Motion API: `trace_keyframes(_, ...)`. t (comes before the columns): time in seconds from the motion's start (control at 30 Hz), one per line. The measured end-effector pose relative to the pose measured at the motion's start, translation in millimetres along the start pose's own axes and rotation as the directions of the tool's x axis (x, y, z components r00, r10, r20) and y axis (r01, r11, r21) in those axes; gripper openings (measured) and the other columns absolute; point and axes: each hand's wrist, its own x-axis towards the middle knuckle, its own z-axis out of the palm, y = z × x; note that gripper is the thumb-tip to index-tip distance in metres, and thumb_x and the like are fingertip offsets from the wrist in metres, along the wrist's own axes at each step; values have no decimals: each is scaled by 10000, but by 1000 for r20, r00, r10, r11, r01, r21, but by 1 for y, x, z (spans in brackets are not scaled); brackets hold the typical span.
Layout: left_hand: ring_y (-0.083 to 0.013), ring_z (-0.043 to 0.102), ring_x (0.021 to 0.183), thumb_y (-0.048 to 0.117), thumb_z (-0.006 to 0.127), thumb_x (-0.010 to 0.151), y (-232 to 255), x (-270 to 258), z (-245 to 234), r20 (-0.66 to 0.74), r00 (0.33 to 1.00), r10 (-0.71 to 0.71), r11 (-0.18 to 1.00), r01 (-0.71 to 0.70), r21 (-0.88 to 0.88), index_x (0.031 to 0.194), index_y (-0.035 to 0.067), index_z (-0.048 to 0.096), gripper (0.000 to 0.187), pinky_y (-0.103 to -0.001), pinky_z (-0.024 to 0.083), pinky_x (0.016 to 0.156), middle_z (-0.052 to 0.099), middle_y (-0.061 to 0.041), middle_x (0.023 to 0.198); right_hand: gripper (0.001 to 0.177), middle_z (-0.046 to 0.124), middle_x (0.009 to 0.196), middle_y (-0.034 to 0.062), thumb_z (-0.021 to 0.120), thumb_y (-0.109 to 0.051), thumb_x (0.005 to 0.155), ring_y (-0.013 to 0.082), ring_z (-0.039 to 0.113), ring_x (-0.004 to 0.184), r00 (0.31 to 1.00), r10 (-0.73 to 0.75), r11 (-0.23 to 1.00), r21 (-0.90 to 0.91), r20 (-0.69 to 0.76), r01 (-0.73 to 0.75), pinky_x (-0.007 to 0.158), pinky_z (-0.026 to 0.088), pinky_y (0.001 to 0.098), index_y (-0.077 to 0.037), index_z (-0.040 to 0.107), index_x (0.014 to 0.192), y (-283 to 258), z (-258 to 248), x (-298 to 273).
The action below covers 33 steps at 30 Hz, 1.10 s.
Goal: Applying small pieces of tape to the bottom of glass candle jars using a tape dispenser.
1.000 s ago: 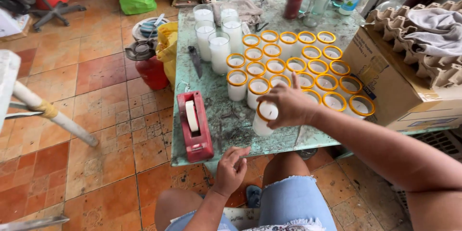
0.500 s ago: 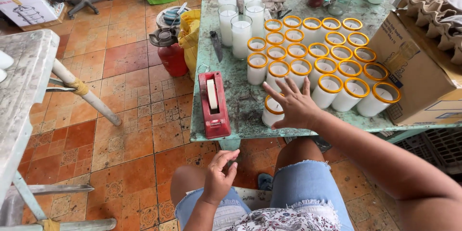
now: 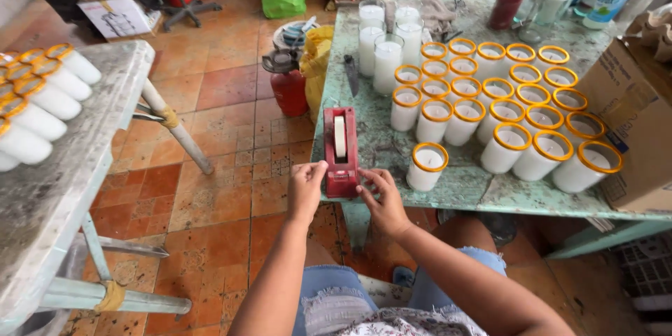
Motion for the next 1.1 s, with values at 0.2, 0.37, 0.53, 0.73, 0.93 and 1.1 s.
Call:
trace_keyframes(0.2,-174,671,739,469,828,774,7,17,22,65,992,-111,992,115,-56,691,184,801,298,-291,502,638,714,30,832,193,574,998,28,758,-238,927,198,678,880,998,-21,998,-57,-51,18,746,552,312,-121,746,1080,20,21,9)
trace_keyframes(0.37,-190,641,726,180,842,750,24,5,23,35,986,-164,907,165,-386,758,27,755,176,-316,555,550,594,-69,886,210,569,981,70,772,-238,913,283,674,908,999,-32,997,-77,-42,29,822,541,373,-105,727,1068,19,18,11)
trace_keyframes(0.53,-204,525,1065,211,818,794,42,-20,11,16,997,-76,948,77,-309,775,-7,731,236,-362,428,985,523,-88,1014,180,567,940,81,773,-229,912,317,669,910,999,-18,997,-74,-37,15,855,526,387,-95,721,1021,14,15,10)
trace_keyframes(0.73,-175,514,1037,237,811,782,21,-51,3,26,996,-85,977,88,-194,733,19,740,235,-348,402,942,527,-60,1007,193,562,902,77,778,-276,907,314,663,891,999,2,995,-97,-49,-6,840,528,410,-129,724,1019,16,19,9)
trace_keyframes(0.93,-164,538,1017,267,817,829,-5,-60,11,59,989,-136,964,146,-224,797,46,783,226,-351,422,926,540,-48,972,226,543,890,71,781,-257,918,266,654,874,999,11,998,-68,-37,-13,861,517,366,-102,729,1074,20,20,8)
trace_keyframes(1.1,-116,533,630,228,720,939,-6,-61,21,114,975,-193,913,221,-344,888,28,726,206,-246,420,630,612,-55,741,233,505,870,57,761,-240,942,221,630,863,999,43,998,-33,-31,-44,856,506,344,-88,739,1117,14,18,8)
